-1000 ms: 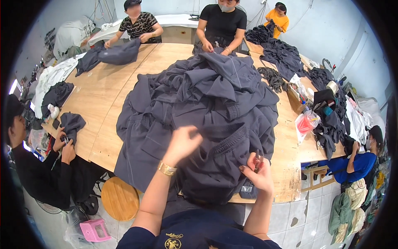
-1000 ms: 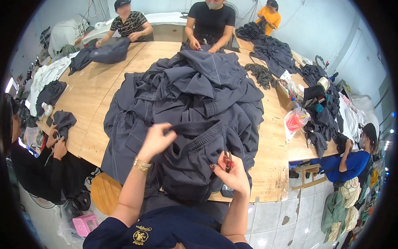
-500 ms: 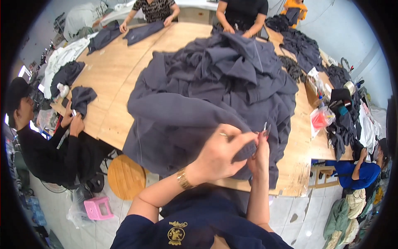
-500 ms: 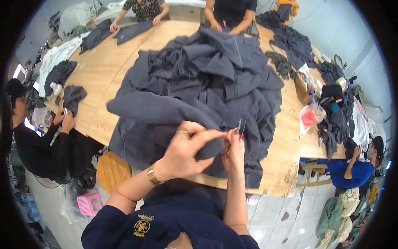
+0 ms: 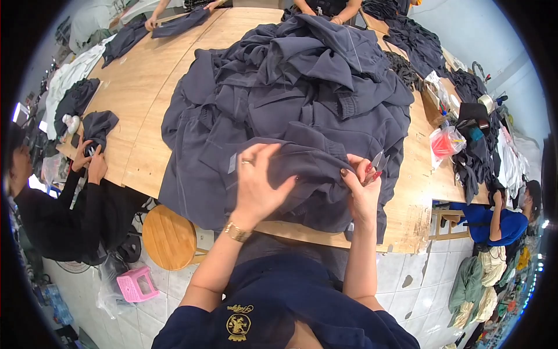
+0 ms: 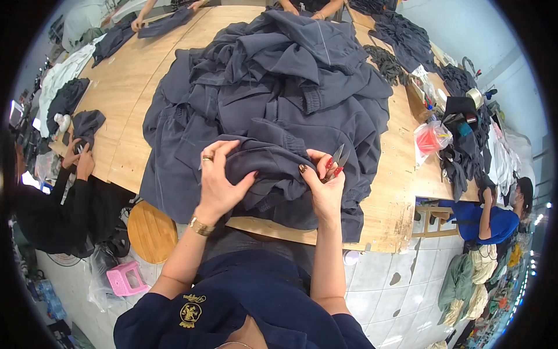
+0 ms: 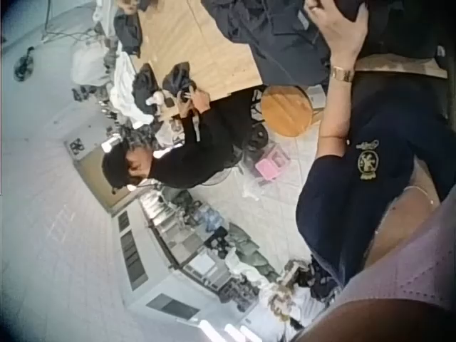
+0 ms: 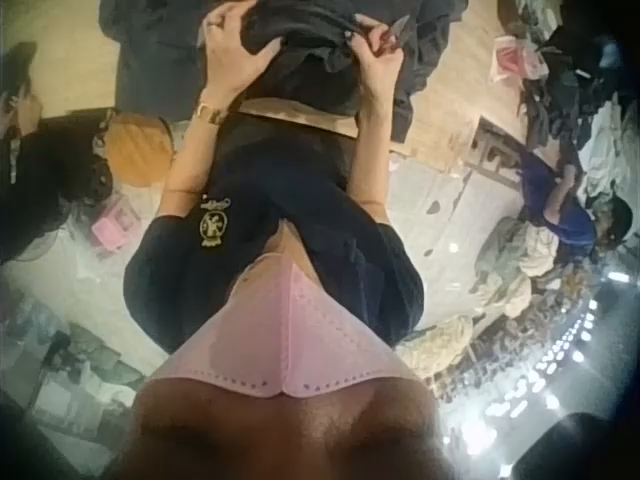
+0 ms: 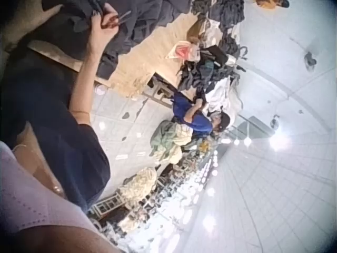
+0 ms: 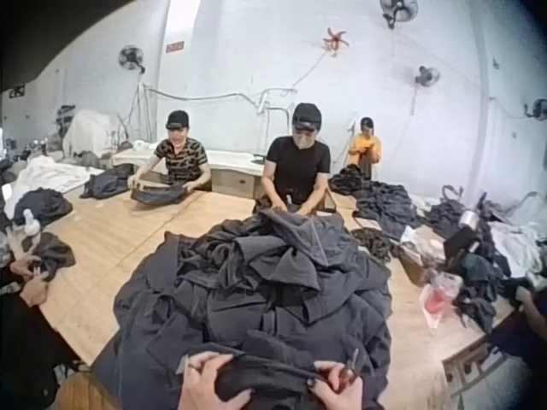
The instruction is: The recorder is inspecting and trimming loose threads from a large pile of gray garments at a industrial sewing or textile manufacturing workstation.
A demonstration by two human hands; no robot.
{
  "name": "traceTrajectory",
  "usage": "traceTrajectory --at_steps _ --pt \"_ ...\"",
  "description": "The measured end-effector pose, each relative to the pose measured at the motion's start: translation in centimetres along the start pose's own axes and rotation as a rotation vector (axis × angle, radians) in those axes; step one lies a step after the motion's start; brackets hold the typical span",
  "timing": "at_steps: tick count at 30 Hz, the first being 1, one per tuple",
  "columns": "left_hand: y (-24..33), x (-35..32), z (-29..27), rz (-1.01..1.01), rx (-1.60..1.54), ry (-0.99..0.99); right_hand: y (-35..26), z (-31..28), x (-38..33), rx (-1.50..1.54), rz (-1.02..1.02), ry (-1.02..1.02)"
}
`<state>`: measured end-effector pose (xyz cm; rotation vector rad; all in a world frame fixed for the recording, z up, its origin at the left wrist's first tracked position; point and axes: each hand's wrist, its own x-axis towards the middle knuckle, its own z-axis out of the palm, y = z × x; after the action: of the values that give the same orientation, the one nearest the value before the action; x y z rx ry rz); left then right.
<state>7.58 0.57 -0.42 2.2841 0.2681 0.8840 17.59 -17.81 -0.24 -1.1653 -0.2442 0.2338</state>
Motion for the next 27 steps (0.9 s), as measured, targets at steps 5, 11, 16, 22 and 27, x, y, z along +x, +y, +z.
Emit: traceTrajectory --at_steps 5,11,16,22,27 --pt "-4.3 -1.7 -1.4 -0.171 0.041 -0.186 0.0 -1.6 0.2 -0.066 -0.067 -0.090" --pt "-7.6 -2.3 -3.7 -0.192 0.011 -0.372 0.6 -3.8 0.8 -0.061 -0.100 -0.012" --pt "-6.9 -1.8 -4.1 -0.210 0.014 -0.291 1.2 -5.0 0.9 -0.027 -0.067 0.062" --pt "-7.6 -0.7 -1.8 -0.140 0.008 -0.271 1.9 -4.9 1.2 -0.035 -0.057 0.069" --pt "-9.8 1.0 -3.3 -0.037 0.072 -0.112 1.9 -5.8 1.5 -0.066 -0.083 0.050"
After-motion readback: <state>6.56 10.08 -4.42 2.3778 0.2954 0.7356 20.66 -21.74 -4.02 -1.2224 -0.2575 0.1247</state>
